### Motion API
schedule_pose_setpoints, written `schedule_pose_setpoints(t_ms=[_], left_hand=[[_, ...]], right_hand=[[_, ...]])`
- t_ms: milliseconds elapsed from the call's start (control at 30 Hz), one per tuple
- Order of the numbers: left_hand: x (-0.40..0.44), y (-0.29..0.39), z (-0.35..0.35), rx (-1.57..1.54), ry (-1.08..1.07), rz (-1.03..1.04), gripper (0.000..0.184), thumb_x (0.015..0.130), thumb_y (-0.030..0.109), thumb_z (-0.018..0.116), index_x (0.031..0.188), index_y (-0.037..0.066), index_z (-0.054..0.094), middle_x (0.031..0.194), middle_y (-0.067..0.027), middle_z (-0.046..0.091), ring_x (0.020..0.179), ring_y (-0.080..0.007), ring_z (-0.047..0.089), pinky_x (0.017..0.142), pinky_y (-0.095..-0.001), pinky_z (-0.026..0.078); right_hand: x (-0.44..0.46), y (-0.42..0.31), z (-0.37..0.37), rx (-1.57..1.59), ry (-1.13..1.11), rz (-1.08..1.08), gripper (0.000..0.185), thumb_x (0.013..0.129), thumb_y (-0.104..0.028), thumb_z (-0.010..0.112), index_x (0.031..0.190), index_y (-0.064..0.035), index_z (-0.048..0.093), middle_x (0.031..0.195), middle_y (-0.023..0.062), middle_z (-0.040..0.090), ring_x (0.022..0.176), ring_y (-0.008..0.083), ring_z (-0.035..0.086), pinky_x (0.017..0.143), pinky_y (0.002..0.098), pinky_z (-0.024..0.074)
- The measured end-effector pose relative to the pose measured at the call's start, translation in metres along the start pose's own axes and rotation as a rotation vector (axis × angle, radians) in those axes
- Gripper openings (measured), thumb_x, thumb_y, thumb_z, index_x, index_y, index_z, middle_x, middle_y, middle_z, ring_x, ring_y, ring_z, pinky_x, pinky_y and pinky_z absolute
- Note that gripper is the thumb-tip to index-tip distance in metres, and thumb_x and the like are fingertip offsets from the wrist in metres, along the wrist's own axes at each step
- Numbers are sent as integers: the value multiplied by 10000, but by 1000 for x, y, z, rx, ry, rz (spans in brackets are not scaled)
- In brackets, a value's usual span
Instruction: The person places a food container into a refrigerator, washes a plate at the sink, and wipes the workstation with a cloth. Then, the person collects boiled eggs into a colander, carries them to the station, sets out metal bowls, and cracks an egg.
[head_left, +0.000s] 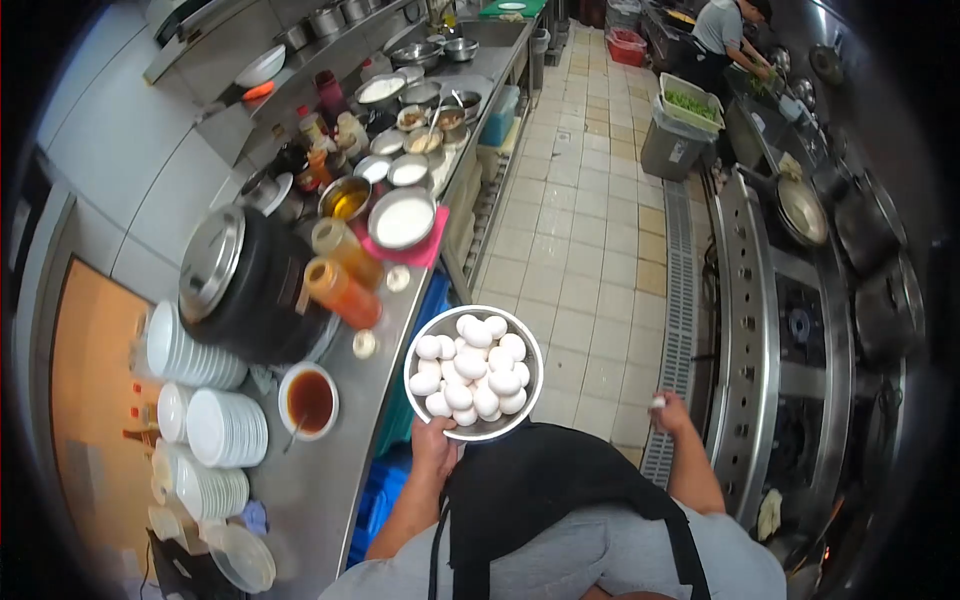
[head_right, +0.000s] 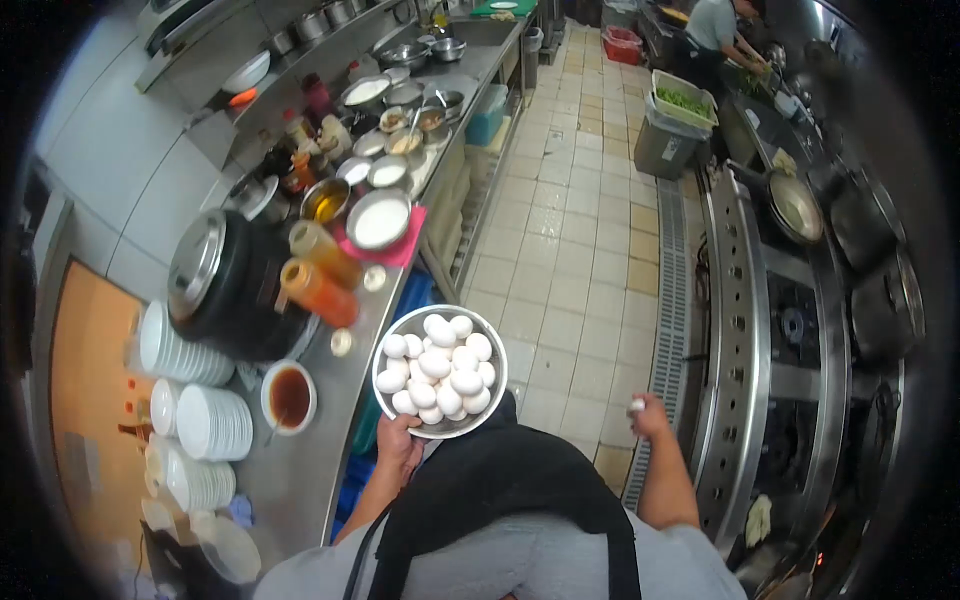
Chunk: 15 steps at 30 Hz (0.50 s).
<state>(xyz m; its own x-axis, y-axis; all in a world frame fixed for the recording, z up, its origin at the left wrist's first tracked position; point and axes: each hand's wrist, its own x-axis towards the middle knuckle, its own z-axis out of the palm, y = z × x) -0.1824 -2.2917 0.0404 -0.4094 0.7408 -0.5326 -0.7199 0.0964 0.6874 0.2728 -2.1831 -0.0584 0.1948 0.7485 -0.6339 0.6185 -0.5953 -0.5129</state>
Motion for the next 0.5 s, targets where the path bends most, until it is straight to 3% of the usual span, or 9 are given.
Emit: schedule_pose_setpoints(t_ms=[33, 67, 100, 133, 200, 267, 333, 500], left_hand=[[25, 8, 20, 42, -20, -6, 622, 678, -70, 484, 1294, 1, 441, 1175, -156, 568, 1036, -310, 607, 837, -452, 543], [45, 16, 38, 80, -36, -13, 596, 692, -44, 497, 1284, -3, 446, 1135, -158, 584, 984, -319, 628, 754, -483, 576], [69, 24, 66, 64, -37, -8, 584, 696, -43, 502, 1277, -6, 451, 1110, -153, 591, 950, -310, 638, 717, -452, 583], [107, 21, 71, 87, -73, -10, 564, 703, -48, 498, 1265, -10, 455, 1114, -157, 586, 959, -316, 635, 725, -450, 584], [152, 38, 124, 67, -93, -48, 620, 695, -80, 480, 1303, 32, 427, 1154, -139, 560, 1006, -301, 615, 737, -429, 587], [198, 42, 162, 60, -117, -38, 624, 694, -80, 483, 1305, 35, 422, 1173, -145, 552, 1015, -302, 611, 738, -425, 585], [233, 41, 200, 24, -100, 58, 525, 712, -67, 483, 1234, -20, 460, 1120, -173, 573, 930, -321, 647, 679, -451, 607], [308, 35, 288, -1, -45, 44, 528, 714, -67, 478, 1240, -23, 453, 1096, -171, 583, 917, -334, 652, 673, -468, 610]], right_hand=[[19, 27, 5, 38, -62, 76, 367, 758, -73, 691, 1115, -98, 611, 891, 89, 678, 727, 213, 655, 628, 374, 532], [18, 44, 7, 12, -61, 8, 382, 768, -61, 655, 1143, -66, 580, 786, 122, 632, 623, 262, 652, 494, 398, 526], [54, 112, 18, -247, -56, -122, 376, 747, -100, 673, 1115, -46, 613, 847, 164, 668, 770, 332, 670, 635, 442, 552], [45, 117, 15, -367, -109, -104, 347, 776, -191, 651, 1092, -46, 655, 976, 210, 671, 934, 371, 651, 780, 491, 525], [125, 315, 72, -838, -315, -326, 460, 760, -417, 630, 1068, -81, 696, 1016, 185, 674, 949, 359, 647, 840, 504, 491], [104, 220, 28, -616, -359, 8, 453, 754, -409, 643, 1062, -82, 697, 1014, 179, 675, 942, 354, 648, 828, 494, 495], [133, 171, 6, -592, -382, 81, 445, 748, -400, 655, 1056, -82, 699, 1012, 173, 676, 934, 350, 649, 815, 484, 499], [244, 85, -75, -647, -422, 106, 428, 733, -379, 688, 1042, -82, 703, 1006, 158, 678, 916, 339, 652, 783, 459, 508]])
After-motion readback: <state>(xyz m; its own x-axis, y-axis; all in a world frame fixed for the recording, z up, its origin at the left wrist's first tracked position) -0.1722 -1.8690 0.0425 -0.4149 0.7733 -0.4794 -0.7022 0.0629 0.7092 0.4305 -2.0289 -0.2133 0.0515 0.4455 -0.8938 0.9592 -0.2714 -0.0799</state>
